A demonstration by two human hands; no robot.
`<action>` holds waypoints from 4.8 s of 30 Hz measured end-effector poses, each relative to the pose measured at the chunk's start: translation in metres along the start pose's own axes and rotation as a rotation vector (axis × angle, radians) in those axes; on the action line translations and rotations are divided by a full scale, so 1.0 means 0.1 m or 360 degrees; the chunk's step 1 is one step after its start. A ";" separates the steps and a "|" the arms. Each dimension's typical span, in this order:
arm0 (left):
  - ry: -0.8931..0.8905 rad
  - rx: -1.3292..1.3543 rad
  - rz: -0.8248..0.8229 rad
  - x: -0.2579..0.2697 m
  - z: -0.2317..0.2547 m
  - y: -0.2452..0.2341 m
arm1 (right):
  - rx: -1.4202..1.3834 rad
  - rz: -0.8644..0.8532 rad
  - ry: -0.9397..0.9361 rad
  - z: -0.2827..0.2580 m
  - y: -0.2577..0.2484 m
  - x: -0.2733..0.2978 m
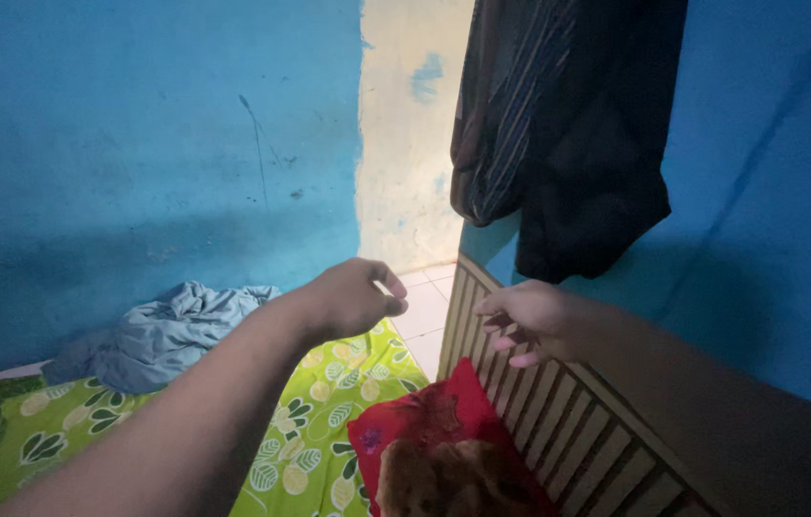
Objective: The person adjusts a red pillowcase, places a white plastic bottle into a storage cabinet, and smooths a green floral bedsheet on a floor mattress.
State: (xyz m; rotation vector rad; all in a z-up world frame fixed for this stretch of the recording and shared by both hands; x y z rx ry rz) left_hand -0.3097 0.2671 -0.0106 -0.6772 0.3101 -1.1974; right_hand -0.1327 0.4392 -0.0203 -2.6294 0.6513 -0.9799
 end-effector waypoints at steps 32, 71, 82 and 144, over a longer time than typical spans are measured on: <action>-0.0202 0.0035 0.0118 -0.64 -0.38 0.48 | 0.0218 -0.0057 0.0165 0.29 -0.65 -0.92; -0.0493 -0.0248 -0.0253 -1.98 -4.12 5.21 | 0.1194 -0.0094 0.0105 5.11 0.33 -4.28; -0.0505 -0.0546 -0.0391 -2.52 -4.97 6.22 | 0.1696 0.0368 0.0239 5.56 0.84 -4.36; -0.0393 -0.1321 0.0529 1.38 -2.56 -0.70 | 0.0070 0.0535 -0.1301 -1.56 2.28 -1.88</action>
Point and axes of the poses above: each hand's wrist, its own x-axis away from the middle knuckle, its own y-axis out of the palm, z = x × y, the point moved 4 cm from there along -x, towards the middle knuckle, and after that the axes turned 10 degrees about -z, right-handed, at the moved point
